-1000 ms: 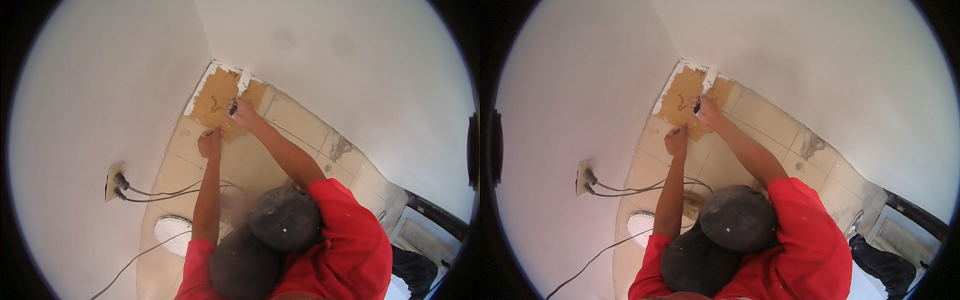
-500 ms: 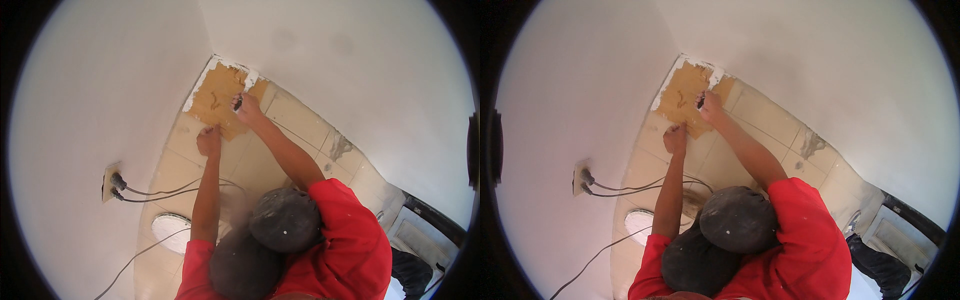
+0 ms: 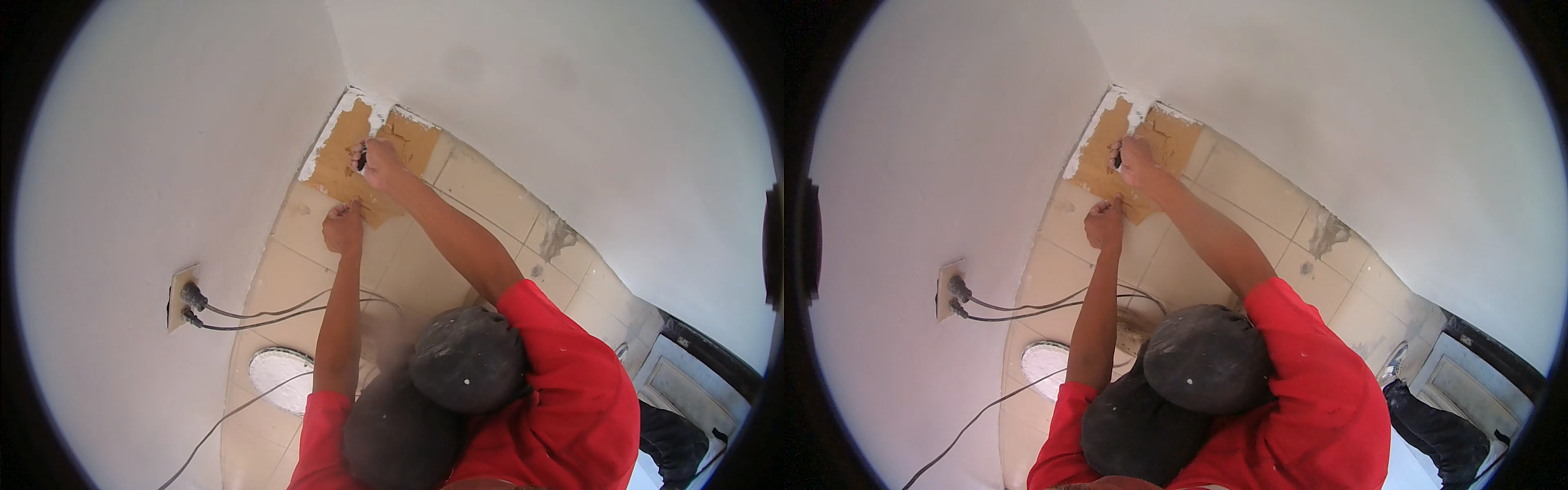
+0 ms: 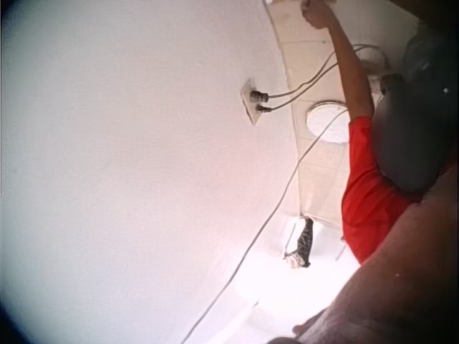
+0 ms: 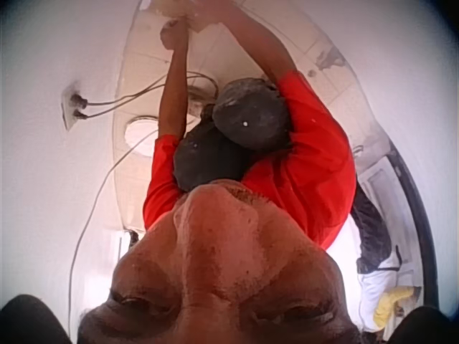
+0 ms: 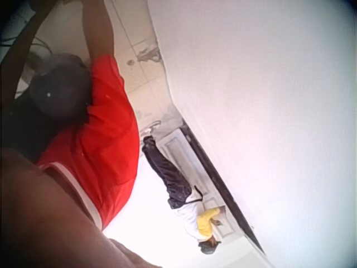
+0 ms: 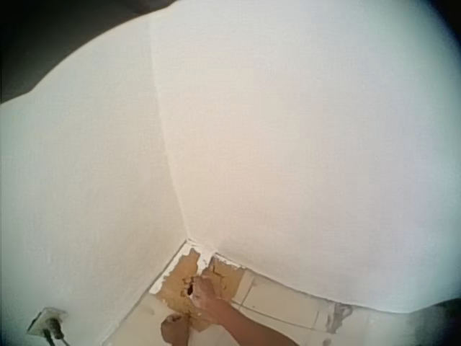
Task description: The person applies white plaster to a corner section of a tiled wall using a putty knife. They repeatedly scoop plaster from a bucket and spread it over the exposed area, smoothing the surface.
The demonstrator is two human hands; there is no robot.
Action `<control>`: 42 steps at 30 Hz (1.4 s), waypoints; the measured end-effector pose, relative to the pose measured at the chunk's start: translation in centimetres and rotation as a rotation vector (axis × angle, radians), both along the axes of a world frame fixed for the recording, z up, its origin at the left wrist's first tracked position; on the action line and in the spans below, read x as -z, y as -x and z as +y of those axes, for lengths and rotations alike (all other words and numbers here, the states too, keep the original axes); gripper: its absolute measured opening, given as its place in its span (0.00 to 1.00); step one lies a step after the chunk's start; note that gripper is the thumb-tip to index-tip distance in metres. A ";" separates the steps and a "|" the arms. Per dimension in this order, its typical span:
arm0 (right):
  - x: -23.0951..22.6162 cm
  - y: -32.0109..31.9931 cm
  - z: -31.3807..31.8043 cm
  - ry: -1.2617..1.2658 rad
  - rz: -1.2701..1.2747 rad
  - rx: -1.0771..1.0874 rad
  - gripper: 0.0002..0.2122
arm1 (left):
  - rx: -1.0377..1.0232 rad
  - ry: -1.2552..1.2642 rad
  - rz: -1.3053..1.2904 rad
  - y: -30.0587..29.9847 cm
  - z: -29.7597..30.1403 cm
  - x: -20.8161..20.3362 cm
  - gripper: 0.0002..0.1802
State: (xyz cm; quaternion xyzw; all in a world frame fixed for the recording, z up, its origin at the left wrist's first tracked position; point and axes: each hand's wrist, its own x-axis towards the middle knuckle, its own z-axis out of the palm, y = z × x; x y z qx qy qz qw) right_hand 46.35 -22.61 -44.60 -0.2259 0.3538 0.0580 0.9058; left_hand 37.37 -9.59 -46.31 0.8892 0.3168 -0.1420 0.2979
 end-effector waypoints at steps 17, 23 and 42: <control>1.0 0.6 -1.0 0.011 0.024 0.006 0.04 | 0.027 -0.009 -0.044 0.1 -0.5 -0.2 0.24; 0.7 1.2 -0.6 0.005 0.029 0.028 0.04 | 0.039 -0.024 -0.040 0.1 -0.2 0.1 0.25; 0.3 -1.1 -0.2 0.024 0.010 -0.012 0.06 | 0.034 -0.028 -0.015 0.1 -0.6 -0.1 0.25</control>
